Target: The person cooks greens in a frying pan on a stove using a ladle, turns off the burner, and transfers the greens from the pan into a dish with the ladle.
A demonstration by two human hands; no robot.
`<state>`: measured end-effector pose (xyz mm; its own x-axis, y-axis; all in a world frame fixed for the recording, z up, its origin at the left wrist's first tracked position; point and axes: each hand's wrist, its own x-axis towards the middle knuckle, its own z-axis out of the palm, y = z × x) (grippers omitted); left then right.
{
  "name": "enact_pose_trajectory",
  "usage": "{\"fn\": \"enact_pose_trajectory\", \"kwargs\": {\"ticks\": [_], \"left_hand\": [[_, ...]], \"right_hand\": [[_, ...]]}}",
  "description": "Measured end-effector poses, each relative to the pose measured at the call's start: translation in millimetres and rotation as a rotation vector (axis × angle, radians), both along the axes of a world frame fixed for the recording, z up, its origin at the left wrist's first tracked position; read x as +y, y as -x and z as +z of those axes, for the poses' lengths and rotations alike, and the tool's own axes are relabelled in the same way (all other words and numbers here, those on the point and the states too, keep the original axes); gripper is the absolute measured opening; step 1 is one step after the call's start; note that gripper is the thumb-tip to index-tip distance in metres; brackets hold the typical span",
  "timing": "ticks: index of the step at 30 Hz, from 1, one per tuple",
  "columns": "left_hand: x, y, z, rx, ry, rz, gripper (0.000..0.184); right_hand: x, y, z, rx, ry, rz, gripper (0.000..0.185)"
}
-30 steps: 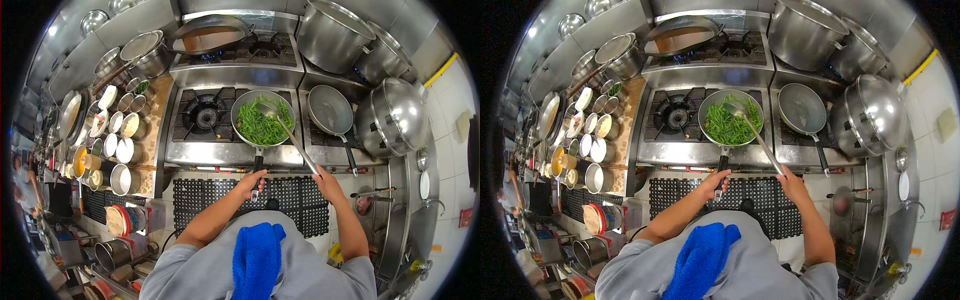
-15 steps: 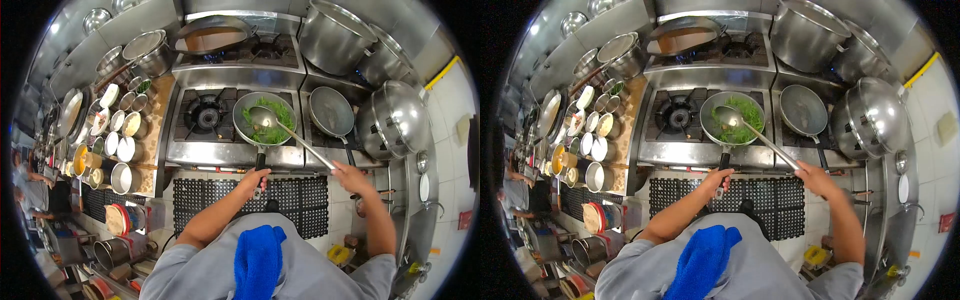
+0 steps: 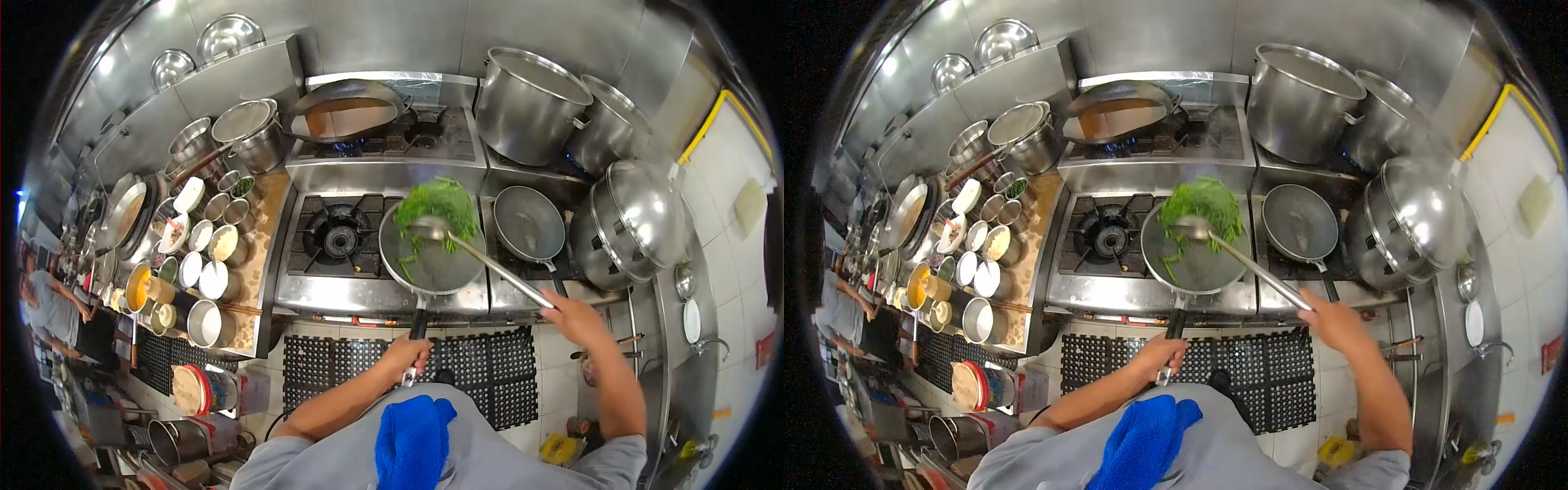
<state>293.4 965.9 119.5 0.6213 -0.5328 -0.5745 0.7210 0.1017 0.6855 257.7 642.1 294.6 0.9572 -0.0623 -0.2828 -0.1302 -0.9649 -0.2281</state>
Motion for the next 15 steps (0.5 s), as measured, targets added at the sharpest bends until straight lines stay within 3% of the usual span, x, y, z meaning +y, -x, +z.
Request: {"fn": "enact_pose_trajectory", "kwargs": {"ticks": [4, 6, 8, 10, 12, 13, 15], "left_hand": [[8.8, -26.0, 13.4, 0.076, 0.100, -0.021, 0.025], [-2.3, -53.2, 38.6, 0.144, 0.054, 0.015, 0.025], [-7.3, -62.0, 42.6, 0.213, 0.012, 0.050, 0.025], [-9.0, -61.4, 17.4, -0.040, -0.024, 0.036, 0.024], [-3.2, -18.9, -7.9, -0.126, -0.050, 0.042, 0.025], [1.0, -2.7, 3.9, -0.132, -0.097, 0.035, 0.026], [10.9, -1.7, 26.9, -0.081, -0.072, 0.029, 0.027]], "right_hand": [[-22.3, 6.8, 57.6, 0.129, -0.051, 0.093, 0.049], [-26.3, 6.6, 55.1, 0.088, 0.049, 0.198, 0.048], [2.2, 5.2, 35.8, 0.034, 0.096, 0.105, 0.046], [16.5, 11.8, 0.7, -0.004, 0.147, 0.026, 0.043], [19.2, 17.5, -33.2, -0.114, 0.163, 0.000, 0.042], [13.0, 17.3, -23.7, -0.121, 0.164, 0.002, 0.042], [-8.5, 34.6, 10.0, -0.064, -0.090, 0.016, 0.045]]}}
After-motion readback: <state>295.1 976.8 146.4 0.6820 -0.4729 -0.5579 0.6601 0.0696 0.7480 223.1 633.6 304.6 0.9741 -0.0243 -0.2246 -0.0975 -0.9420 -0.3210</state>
